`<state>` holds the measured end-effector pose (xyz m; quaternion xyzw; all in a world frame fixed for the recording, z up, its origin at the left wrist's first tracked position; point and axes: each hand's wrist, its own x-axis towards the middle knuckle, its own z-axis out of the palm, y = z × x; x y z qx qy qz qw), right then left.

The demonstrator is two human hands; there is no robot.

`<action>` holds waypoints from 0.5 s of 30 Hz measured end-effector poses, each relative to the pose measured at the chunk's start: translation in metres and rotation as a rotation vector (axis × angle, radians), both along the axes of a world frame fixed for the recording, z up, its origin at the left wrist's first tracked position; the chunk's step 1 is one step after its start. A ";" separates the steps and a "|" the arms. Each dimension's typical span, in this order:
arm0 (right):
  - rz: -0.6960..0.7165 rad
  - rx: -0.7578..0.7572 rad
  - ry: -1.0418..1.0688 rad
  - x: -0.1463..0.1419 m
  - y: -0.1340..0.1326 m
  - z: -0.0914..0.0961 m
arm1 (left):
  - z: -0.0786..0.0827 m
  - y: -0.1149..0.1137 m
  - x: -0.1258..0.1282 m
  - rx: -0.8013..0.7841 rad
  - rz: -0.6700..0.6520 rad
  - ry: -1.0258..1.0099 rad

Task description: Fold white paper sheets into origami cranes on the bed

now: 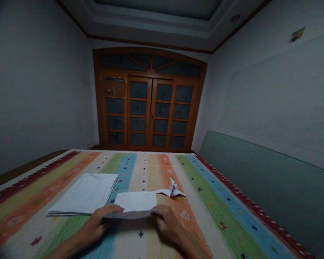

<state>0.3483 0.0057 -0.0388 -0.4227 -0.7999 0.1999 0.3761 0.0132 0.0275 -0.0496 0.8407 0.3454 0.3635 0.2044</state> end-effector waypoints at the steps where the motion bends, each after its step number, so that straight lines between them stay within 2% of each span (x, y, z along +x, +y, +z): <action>1: -0.030 -0.010 0.014 0.000 0.002 -0.003 | 0.003 -0.001 0.002 -0.066 0.029 -0.015; 4: -0.109 -0.038 0.062 0.001 0.009 -0.011 | 0.009 -0.003 0.007 -0.180 0.099 -0.029; 7: -0.150 -0.071 0.115 0.001 0.015 -0.013 | 0.011 -0.003 0.010 -0.216 0.140 -0.047; 11: -0.170 -0.099 0.178 -0.001 0.017 -0.008 | 0.013 -0.003 0.012 -0.318 0.090 -0.161; 15: -0.155 -0.280 0.327 -0.008 0.014 -0.006 | 0.012 -0.005 0.013 -0.351 0.099 -0.189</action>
